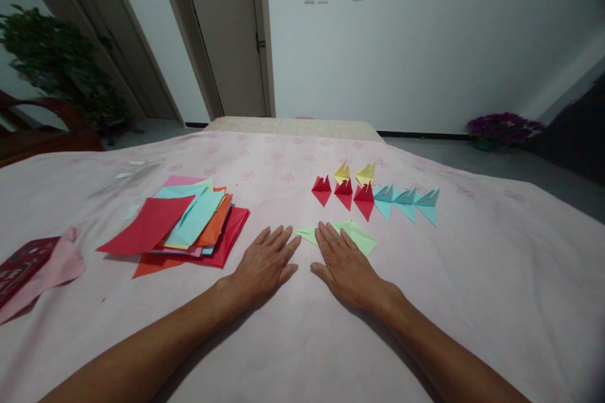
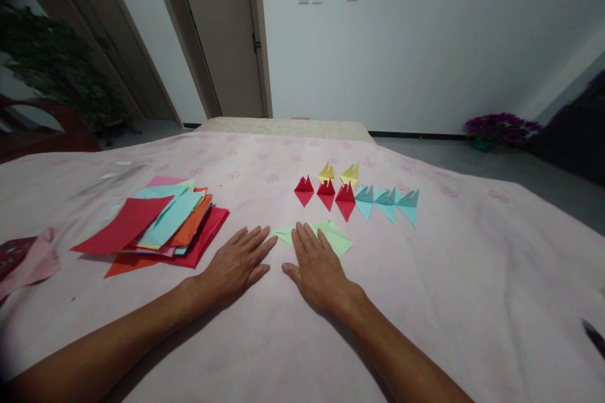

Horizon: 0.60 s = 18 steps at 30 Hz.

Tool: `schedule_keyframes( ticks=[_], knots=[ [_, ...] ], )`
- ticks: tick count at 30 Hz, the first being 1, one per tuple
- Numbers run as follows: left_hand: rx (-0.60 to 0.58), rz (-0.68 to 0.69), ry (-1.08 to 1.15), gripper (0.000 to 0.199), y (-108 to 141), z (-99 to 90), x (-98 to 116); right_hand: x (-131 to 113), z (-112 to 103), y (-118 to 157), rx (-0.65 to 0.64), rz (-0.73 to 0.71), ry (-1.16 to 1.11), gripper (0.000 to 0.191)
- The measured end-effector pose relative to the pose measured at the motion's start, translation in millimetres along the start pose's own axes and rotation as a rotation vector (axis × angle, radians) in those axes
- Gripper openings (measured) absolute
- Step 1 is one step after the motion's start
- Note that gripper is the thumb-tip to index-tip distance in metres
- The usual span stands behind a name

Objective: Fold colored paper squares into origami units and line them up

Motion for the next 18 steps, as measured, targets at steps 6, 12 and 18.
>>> schedule_keyframes(
  ticks=[6,12,18],
  knots=[
    [0.034,-0.085,0.062,0.044,7.0,-9.6,2.3,-3.3,-1.7,-1.3,-0.034,0.018,0.018,0.071],
    [0.064,-0.021,0.154,0.050,-36.9,5.9,18.9,-2.1,2.0,-0.4,0.023,-0.001,0.018,0.069],
    [-0.028,-0.004,0.131,0.057,-44.4,18.7,14.5,2.8,4.9,2.0,0.046,-0.003,0.009,0.069]
  ],
)
Point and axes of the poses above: each hand's wrist, its own y-axis away from the middle knuckle, its own z-axis out of the palm, x = y × z, the point moved 2 cm from there along -y, towards the middle knuckle, and after that the axes turned 9 degrees about z, right-handed, at the moved point
